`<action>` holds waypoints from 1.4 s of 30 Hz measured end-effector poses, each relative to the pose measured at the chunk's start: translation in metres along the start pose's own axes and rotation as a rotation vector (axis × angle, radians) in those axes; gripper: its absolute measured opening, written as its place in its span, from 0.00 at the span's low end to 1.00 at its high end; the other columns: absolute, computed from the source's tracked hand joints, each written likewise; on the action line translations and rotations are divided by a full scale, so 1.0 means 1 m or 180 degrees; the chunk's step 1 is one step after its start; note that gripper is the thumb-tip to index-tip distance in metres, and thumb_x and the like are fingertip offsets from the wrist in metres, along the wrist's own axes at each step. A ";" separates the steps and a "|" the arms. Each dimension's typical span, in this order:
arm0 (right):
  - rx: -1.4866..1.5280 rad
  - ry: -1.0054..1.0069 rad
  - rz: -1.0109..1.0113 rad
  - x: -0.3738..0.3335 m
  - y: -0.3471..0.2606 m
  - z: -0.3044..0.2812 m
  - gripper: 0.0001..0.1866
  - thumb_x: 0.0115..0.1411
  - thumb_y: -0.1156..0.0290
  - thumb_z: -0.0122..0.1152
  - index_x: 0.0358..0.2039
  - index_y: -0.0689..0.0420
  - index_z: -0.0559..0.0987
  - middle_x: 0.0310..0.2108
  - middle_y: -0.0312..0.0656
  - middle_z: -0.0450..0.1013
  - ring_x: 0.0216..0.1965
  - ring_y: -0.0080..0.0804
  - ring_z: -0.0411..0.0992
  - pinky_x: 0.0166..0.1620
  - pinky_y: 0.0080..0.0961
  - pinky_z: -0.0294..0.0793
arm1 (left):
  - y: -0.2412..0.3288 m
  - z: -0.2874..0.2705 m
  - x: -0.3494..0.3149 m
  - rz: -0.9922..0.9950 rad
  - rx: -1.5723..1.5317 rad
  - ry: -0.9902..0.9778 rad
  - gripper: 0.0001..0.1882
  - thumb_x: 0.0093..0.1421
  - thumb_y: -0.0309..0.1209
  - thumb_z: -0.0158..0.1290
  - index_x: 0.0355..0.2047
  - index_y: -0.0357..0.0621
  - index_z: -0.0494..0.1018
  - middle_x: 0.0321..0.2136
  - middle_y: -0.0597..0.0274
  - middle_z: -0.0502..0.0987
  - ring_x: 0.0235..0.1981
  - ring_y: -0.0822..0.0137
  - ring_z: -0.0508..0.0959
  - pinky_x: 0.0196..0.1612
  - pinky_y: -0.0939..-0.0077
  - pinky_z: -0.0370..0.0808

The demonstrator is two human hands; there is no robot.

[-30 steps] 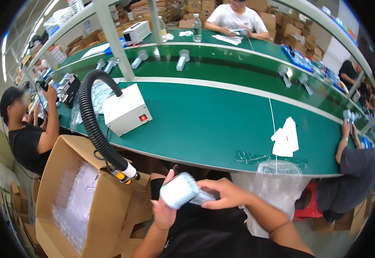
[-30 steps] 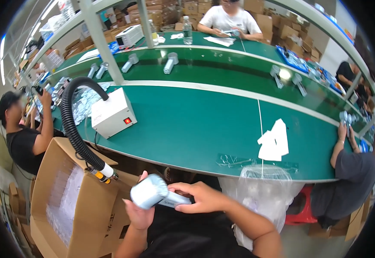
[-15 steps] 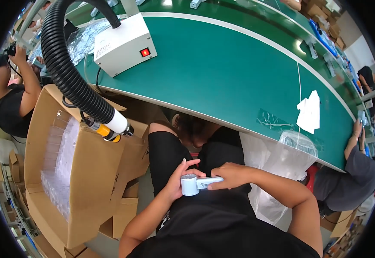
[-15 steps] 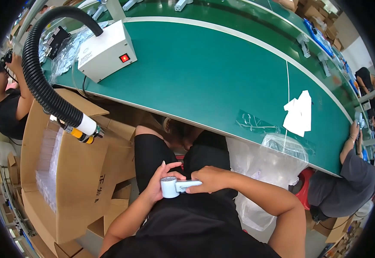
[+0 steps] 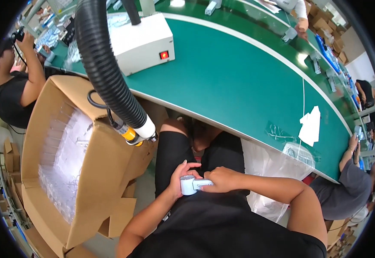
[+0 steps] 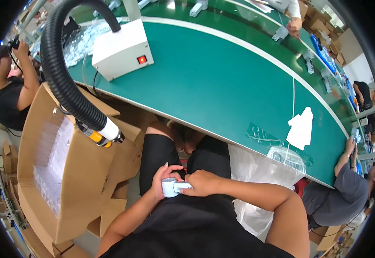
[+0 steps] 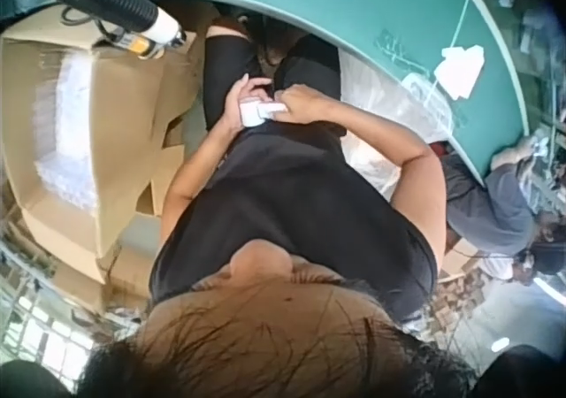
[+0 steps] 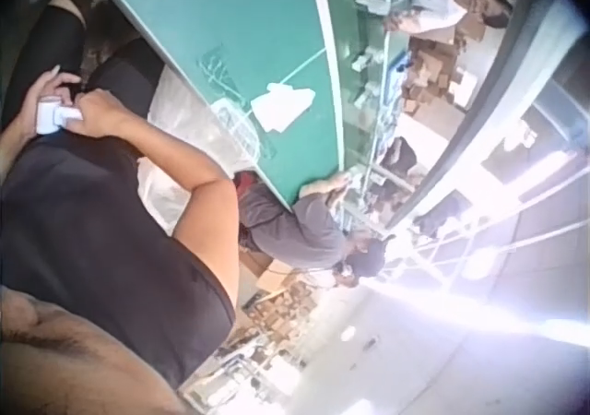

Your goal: The person packages handheld electronic devices by hand, placing them into clear plastic trays at a production line station.

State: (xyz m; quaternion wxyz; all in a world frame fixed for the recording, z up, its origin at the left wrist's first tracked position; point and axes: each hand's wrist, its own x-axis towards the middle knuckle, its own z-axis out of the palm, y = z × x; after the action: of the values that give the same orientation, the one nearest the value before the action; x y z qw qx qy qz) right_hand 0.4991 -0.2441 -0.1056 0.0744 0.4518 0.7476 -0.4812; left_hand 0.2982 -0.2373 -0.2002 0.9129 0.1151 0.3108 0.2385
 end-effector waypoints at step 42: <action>0.0596 0.1901 -0.0696 -0.143 0.032 -0.202 0.17 0.53 0.62 0.65 0.43 0.55 0.80 0.23 0.39 0.77 0.21 0.23 0.74 0.26 0.22 0.72 | 0.049 0.117 -0.050 0.1766 0.0935 0.0157 0.24 0.63 0.41 0.47 0.55 0.41 0.64 0.46 0.50 0.72 0.46 0.56 0.75 0.48 0.63 0.72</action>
State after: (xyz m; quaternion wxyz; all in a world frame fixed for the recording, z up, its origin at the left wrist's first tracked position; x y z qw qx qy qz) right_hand 0.6708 -0.1672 0.0578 -0.2420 0.4948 0.7330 -0.3992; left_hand 0.3188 -0.2280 -0.0661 0.7787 0.3203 0.3207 0.4338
